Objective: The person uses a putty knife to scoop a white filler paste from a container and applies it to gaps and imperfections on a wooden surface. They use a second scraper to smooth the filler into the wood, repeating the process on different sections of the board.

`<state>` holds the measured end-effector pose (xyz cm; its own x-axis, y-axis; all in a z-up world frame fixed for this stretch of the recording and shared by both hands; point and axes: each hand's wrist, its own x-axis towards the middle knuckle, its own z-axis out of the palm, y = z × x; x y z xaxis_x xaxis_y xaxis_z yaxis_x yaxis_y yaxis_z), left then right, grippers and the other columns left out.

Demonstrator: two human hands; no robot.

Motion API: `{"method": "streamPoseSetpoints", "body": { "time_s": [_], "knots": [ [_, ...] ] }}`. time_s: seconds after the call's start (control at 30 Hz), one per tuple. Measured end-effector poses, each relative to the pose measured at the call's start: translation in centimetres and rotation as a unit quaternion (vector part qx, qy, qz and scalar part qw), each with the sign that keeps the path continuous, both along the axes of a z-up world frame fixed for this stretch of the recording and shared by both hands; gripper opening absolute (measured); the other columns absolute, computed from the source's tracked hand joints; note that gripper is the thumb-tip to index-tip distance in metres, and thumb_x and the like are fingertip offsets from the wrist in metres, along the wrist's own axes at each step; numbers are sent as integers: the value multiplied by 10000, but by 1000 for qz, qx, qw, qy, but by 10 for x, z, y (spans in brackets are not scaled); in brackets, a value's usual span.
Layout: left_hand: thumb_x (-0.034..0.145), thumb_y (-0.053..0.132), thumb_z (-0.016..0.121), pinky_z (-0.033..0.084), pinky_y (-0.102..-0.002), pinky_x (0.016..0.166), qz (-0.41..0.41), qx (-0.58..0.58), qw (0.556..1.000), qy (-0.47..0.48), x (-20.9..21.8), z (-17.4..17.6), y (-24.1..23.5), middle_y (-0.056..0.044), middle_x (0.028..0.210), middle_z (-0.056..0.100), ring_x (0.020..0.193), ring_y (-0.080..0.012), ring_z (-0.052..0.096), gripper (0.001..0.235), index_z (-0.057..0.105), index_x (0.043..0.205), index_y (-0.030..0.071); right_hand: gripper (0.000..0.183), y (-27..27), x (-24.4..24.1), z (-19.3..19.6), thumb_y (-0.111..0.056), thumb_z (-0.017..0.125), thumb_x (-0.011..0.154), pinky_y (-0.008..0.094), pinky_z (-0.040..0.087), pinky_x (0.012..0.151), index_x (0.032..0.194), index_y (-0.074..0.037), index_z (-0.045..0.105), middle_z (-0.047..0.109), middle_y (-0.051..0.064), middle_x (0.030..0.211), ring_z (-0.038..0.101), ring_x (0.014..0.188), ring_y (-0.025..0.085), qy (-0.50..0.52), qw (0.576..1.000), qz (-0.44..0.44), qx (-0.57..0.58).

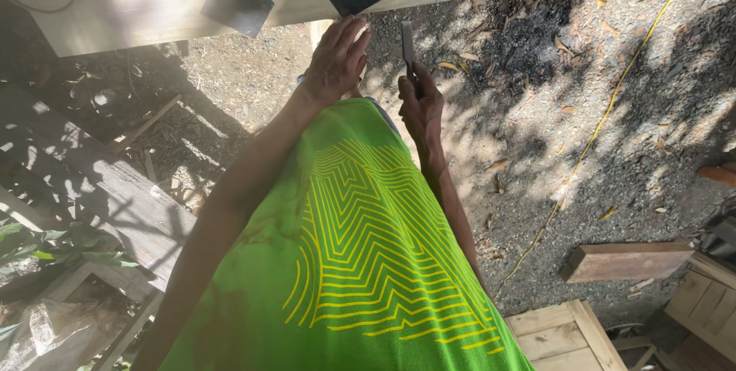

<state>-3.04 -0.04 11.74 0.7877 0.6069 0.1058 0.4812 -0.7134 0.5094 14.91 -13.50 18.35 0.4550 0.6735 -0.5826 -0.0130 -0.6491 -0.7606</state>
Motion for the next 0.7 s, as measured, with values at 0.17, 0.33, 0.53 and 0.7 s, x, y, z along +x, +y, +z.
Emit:
{"method": "streamPoseSetpoints", "body": {
  "time_s": [0.17, 0.33, 0.53, 0.7],
  "knots": [
    [961, 229, 731, 318, -498, 1237, -16, -27, 998, 46, -2, 2, -10, -216, 1618, 366, 1524, -366, 311, 668, 471, 1499, -70, 446, 27, -18, -18, -169, 596, 1044, 332, 507, 561, 1479, -77, 555, 713, 135, 897, 651, 676, 163, -270, 940, 180, 107],
    [1002, 235, 713, 279, -494, 1274, 41, 19, 999, 17, -6, -13, -7, -225, 1642, 342, 1543, -370, 293, 677, 439, 1531, -87, 400, 45, -20, -35, -118, 601, 1012, 373, 467, 423, 1408, -59, 597, 709, 172, 883, 643, 560, 199, -282, 931, 222, 62],
    [1061, 165, 610, 278, -498, 1289, 52, 39, 996, 60, -2, -30, 9, -205, 1627, 373, 1529, -370, 323, 568, 434, 1547, -69, 357, 54, -13, -44, -123, 614, 1017, 356, 474, 492, 1373, -93, 637, 707, 154, 835, 651, 600, 207, -334, 905, 244, 102],
    [1000, 123, 582, 284, -521, 1259, 45, 34, 996, 73, -3, -21, 9, -222, 1602, 402, 1506, -395, 347, 596, 448, 1540, -89, 289, 99, 2, -57, -110, 621, 1039, 397, 442, 487, 1325, -82, 657, 686, 128, 750, 634, 564, 226, -358, 886, 263, 132]
  ]
}}
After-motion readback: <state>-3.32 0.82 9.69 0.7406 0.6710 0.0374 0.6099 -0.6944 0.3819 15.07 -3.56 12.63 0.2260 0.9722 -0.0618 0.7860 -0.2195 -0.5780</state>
